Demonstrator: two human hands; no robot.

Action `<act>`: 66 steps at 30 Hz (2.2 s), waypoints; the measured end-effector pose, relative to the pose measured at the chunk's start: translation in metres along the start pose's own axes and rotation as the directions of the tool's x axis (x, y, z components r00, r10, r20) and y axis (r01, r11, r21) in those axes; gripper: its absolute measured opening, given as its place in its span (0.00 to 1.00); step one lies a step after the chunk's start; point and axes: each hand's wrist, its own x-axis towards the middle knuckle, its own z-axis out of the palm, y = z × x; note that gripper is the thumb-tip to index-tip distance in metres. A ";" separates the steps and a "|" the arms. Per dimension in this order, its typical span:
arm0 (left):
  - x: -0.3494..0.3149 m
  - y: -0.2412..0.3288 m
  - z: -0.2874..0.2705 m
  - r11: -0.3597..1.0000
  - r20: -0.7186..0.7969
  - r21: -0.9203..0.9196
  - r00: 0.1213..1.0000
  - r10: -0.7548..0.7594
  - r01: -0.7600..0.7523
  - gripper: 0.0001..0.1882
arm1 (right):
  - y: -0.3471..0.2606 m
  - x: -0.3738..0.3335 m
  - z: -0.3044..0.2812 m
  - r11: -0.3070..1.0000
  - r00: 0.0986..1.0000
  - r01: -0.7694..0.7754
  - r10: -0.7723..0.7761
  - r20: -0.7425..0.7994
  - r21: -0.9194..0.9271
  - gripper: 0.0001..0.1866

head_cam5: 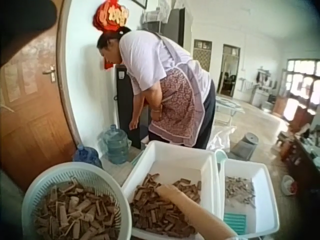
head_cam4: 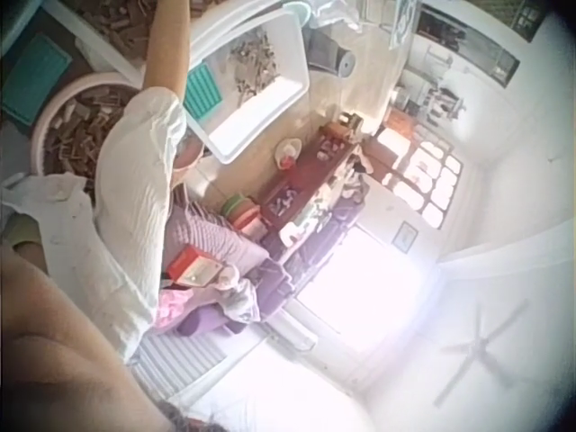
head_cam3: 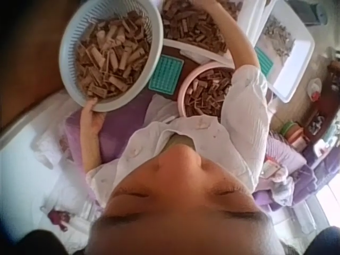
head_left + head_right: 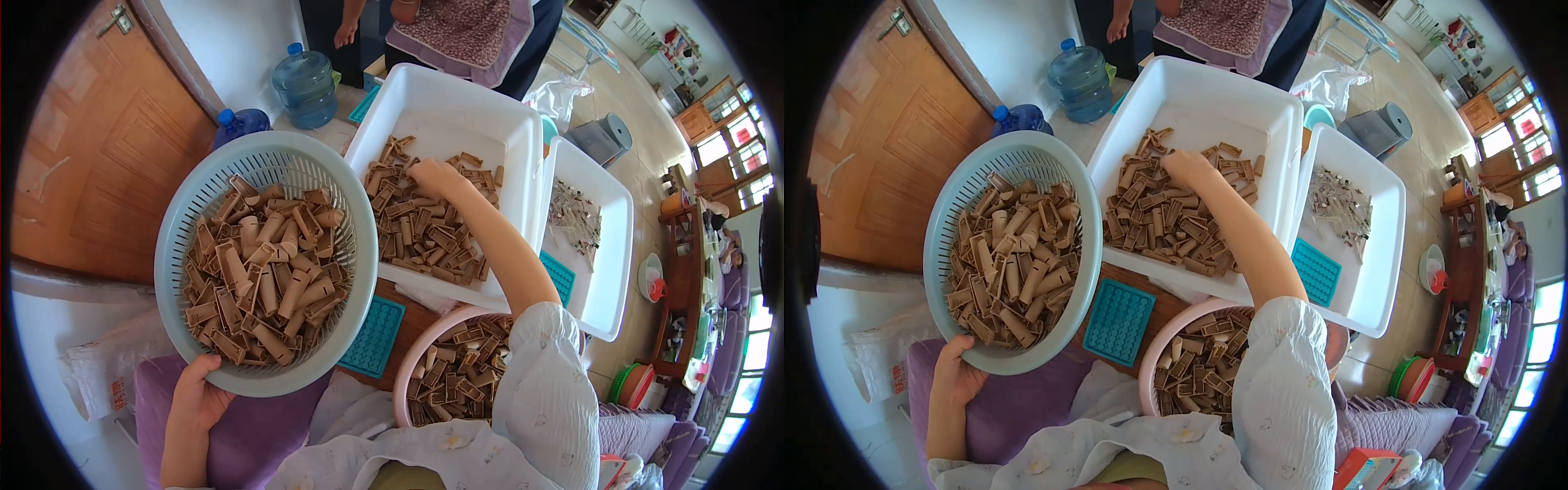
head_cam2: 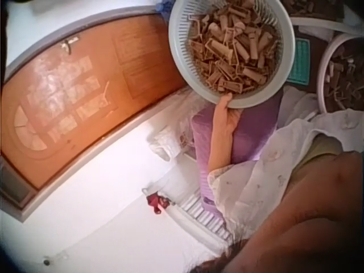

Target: The person sorts plastic parts by hand, inspecting them and placing them into different sorting trays and plastic baskets.

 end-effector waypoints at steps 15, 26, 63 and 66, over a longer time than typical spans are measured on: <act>0.000 -0.002 -0.005 0.999 0.017 0.041 1.000 0.013 -0.014 0.22 | -0.111 -0.066 -0.174 -0.001 0.950 0.306 -0.071 -0.305 0.952 0.29; 0.002 -0.002 -0.001 0.998 0.030 0.063 0.999 0.015 -0.017 0.22 | -0.044 -0.011 -0.142 0.603 0.895 0.315 0.070 -0.441 0.733 0.21; 0.000 -0.001 -0.003 1.000 0.003 -0.019 1.000 -0.007 0.007 0.25 | 0.015 0.013 -0.042 0.857 0.907 -0.096 0.285 -0.310 0.506 0.11; 0.001 -0.001 -0.004 1.000 0.008 -0.012 1.000 -0.008 0.008 0.25 | 0.034 0.001 -0.036 0.785 0.873 0.006 0.298 -0.386 0.619 0.14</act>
